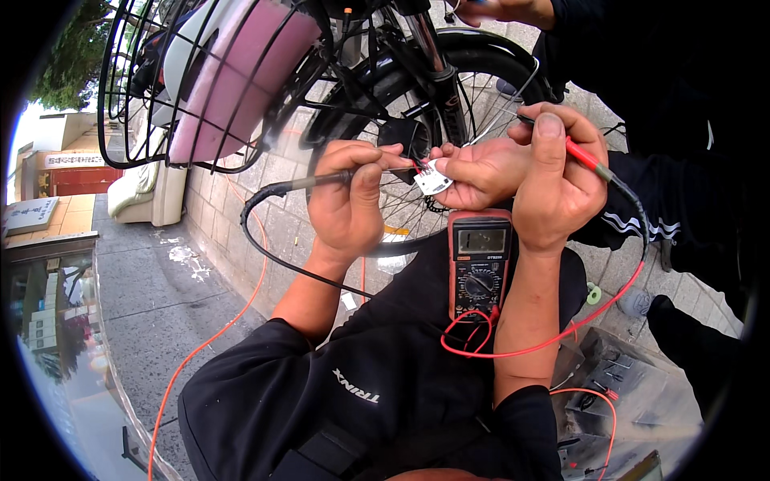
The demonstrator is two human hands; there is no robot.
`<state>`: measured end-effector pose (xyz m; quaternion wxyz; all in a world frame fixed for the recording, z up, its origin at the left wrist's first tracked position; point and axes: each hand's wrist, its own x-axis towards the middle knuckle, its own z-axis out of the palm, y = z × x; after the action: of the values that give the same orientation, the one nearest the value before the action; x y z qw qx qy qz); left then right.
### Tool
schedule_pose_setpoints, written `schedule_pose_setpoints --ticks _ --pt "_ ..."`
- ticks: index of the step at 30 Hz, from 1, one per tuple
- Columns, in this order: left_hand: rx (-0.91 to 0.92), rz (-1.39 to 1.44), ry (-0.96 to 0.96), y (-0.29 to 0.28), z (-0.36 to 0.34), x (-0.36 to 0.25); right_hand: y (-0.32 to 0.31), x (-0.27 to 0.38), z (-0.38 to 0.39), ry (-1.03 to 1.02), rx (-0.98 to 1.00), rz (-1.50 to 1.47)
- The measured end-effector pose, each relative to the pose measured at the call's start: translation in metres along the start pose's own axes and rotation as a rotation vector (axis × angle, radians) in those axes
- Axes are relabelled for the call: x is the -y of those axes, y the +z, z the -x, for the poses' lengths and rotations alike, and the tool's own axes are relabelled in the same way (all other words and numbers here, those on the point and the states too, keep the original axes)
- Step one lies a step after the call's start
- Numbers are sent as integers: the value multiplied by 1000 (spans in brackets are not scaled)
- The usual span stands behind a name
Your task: The person uses a multimeter to test the electrical connections of a bicycle's wiring. They hold the multimeter probes against the wires and connector while another person assists by holding the wires steady.
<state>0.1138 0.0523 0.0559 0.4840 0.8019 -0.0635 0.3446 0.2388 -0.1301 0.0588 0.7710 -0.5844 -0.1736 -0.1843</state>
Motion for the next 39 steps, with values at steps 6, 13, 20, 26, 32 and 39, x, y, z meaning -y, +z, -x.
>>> schedule_pose_setpoints --ticks 6,13,20,26,32,39 --pt "-2 -34 -5 2 0 0 -5 15 4 145 285 -165" --pt "48 -94 -19 2 -3 -5 -4 2 6 71 395 -161" --pt "63 -84 12 4 0 3 -4 3 5 68 360 -163" --pt "97 -154 -24 2 0 0 -6 7 2 48 369 -95" --pt "107 -175 -4 3 -1 0 -3 12 3 170 320 -166" --pt "121 -169 -51 2 2 1 -6 3 -4 23 233 -57"
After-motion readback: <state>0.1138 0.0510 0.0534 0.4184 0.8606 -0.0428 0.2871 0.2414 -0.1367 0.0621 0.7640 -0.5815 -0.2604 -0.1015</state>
